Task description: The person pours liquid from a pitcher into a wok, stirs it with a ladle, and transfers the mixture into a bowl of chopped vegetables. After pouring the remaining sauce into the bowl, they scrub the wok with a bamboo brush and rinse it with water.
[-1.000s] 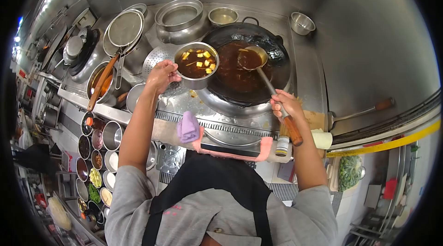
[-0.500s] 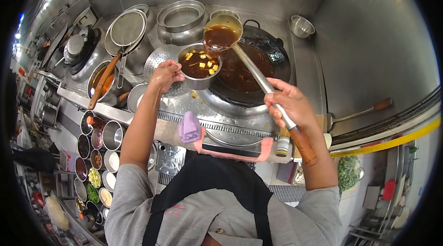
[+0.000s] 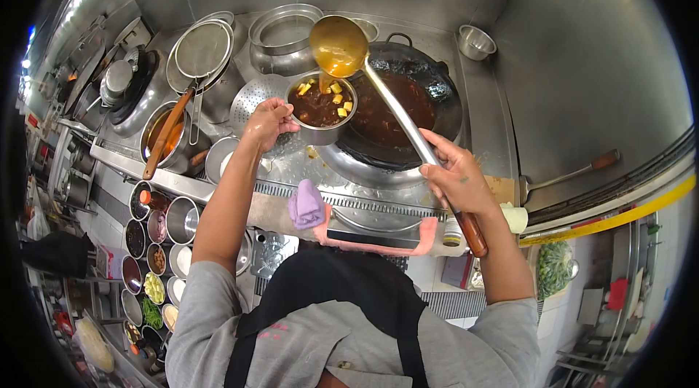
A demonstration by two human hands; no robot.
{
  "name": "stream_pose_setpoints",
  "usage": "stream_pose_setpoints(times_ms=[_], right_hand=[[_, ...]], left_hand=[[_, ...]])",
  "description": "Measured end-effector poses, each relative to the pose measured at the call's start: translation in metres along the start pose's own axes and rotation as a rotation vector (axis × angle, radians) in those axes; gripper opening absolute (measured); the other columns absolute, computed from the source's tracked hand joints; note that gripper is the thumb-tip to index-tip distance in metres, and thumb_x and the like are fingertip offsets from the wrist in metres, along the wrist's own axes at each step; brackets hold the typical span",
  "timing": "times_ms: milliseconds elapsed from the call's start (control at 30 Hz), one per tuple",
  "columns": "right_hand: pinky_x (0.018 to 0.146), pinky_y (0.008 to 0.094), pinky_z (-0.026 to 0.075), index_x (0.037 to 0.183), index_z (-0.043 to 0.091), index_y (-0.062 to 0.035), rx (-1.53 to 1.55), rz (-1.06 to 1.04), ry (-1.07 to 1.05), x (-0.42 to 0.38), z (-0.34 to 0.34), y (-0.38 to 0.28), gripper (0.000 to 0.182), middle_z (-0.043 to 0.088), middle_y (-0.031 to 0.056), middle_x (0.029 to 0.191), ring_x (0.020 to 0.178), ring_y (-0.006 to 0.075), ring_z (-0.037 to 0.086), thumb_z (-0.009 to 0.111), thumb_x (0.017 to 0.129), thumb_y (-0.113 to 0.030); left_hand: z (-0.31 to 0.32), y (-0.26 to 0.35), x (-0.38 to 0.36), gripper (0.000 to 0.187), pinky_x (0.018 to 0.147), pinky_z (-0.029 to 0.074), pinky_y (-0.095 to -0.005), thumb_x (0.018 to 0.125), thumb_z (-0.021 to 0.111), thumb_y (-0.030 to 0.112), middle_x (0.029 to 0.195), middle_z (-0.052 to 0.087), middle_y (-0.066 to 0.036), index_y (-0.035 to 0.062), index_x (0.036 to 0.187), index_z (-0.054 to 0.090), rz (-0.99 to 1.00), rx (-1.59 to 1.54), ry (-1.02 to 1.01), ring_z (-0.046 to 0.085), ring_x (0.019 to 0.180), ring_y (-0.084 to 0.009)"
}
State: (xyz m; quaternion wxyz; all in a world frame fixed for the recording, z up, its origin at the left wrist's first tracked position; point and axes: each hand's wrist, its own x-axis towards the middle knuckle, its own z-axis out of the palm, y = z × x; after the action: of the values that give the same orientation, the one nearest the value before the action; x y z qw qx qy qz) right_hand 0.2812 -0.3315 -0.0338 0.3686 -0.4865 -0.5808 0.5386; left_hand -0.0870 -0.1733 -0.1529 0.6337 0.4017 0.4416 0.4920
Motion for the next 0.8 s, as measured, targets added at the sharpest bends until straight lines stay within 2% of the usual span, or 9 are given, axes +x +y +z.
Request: stream_pose_setpoints(times_ms=[167,200,300,333,467,567,700,767,800], right_hand=[[0.038,0.0219,0.039,0.146,0.039,-0.0017,-0.096,0.031,0.125,0.021,-0.024,0.04,0.06,0.054,-0.0007,0.078,0.048,0.0017,0.045,0.059,0.089,-0.002],[0.052,0.031,0.052,0.146,0.04,-0.0037,-0.269,0.09,0.121,0.028,-0.039,0.055,0.062,0.061,0.0066,0.084,0.058,0.0135,0.059,0.06,0.087,-0.003],[0.078,0.0408,0.054,0.145,0.04,-0.0043,-1.075,-0.578,0.227,0.056,-0.075,0.112,0.063,0.065,0.0177,0.098,0.086,0.0321,0.066,0.06,0.086,-0.004],[0.095,0.046,0.047,0.145,0.042,-0.0076,-0.994,-0.195,0.153,0.057,-0.082,0.117,0.063,0.061,0.0232,0.114,0.109,0.0427,0.057,0.061,0.085,-0.005],[0.088,0.0478,0.049,0.144,0.044,-0.0166,-1.218,0.022,0.143,0.067,-0.095,0.133,0.061,0.058,0.0188,0.116,0.102,0.0411,0.06,0.059,0.086,-0.006],[0.085,0.0491,0.049,0.144,0.045,-0.0151,-1.261,-0.027,0.122,0.075,-0.112,0.152,0.06,0.058,0.0178,0.108,0.098,0.0403,0.061,0.06,0.086,-0.008],[0.083,0.0456,0.047,0.128,0.059,-0.0084,-1.224,-0.419,0.252,0.094,-0.106,0.136,0.042,0.058,0.0167,0.102,0.092,0.0363,0.059,0.063,0.087,-0.011],[0.081,0.0425,0.046,0.111,0.066,-0.0049,-0.856,-0.485,0.3,0.122,-0.072,0.115,0.024,0.062,0.0168,0.095,0.087,0.0371,0.059,0.062,0.091,-0.016],[0.071,0.0374,0.049,0.109,0.067,-0.0046,-0.664,-0.548,0.228,0.141,-0.057,0.112,0.021,0.064,0.0134,0.091,0.078,0.0293,0.061,0.061,0.094,-0.018]], left_hand=[[0.002,0.0,-0.004,0.013,0.059,0.061,-0.0323,0.093,0.06,0.006,0.075,0.054,-0.006,0.004,0.084,0.05,0.012,0.003,0.036,0.059,0.06,-0.0167],[0.002,0.0,-0.004,0.013,0.059,0.061,-0.0324,0.093,0.06,0.006,0.075,0.054,-0.006,0.004,0.084,0.05,0.015,0.001,0.04,0.059,0.06,-0.0169],[0.003,0.0,-0.003,0.013,0.059,0.061,-0.0322,0.092,0.06,0.006,0.075,0.054,-0.006,0.004,0.085,0.05,0.0,0.017,0.058,0.06,0.06,-0.0178],[0.002,-0.001,-0.003,0.013,0.059,0.061,-0.0322,0.092,0.061,0.007,0.074,0.055,-0.006,0.0042,0.085,0.05,0.003,0.009,0.047,0.06,0.06,-0.0179],[0.001,-0.001,-0.001,0.014,0.057,0.06,-0.0322,0.092,0.061,0.007,0.074,0.055,-0.006,0.0048,0.083,0.05,-0.007,0.016,0.05,0.06,0.059,-0.0182],[0.002,0.003,-0.001,0.015,0.057,0.059,-0.0327,0.092,0.062,0.007,0.073,0.056,-0.006,0.0055,0.082,0.05,-0.035,0.027,0.067,0.061,0.056,-0.019],[0.004,0.004,-0.002,0.014,0.058,0.059,-0.0321,0.092,0.062,0.008,0.074,0.056,-0.005,0.0065,0.083,0.051,-0.042,0.042,0.088,0.062,0.058,-0.018],[0.003,0.003,0.0,0.012,0.059,0.058,-0.0305,0.093,0.062,0.009,0.076,0.055,-0.004,0.0073,0.086,0.053,-0.062,0.055,0.078,0.062,0.059,-0.0162],[0.005,0.005,0.0,0.012,0.059,0.059,-0.0311,0.093,0.062,0.008,0.075,0.056,-0.004,0.0068,0.085,0.052,-0.066,0.062,0.093,0.062,0.059,-0.0166]])
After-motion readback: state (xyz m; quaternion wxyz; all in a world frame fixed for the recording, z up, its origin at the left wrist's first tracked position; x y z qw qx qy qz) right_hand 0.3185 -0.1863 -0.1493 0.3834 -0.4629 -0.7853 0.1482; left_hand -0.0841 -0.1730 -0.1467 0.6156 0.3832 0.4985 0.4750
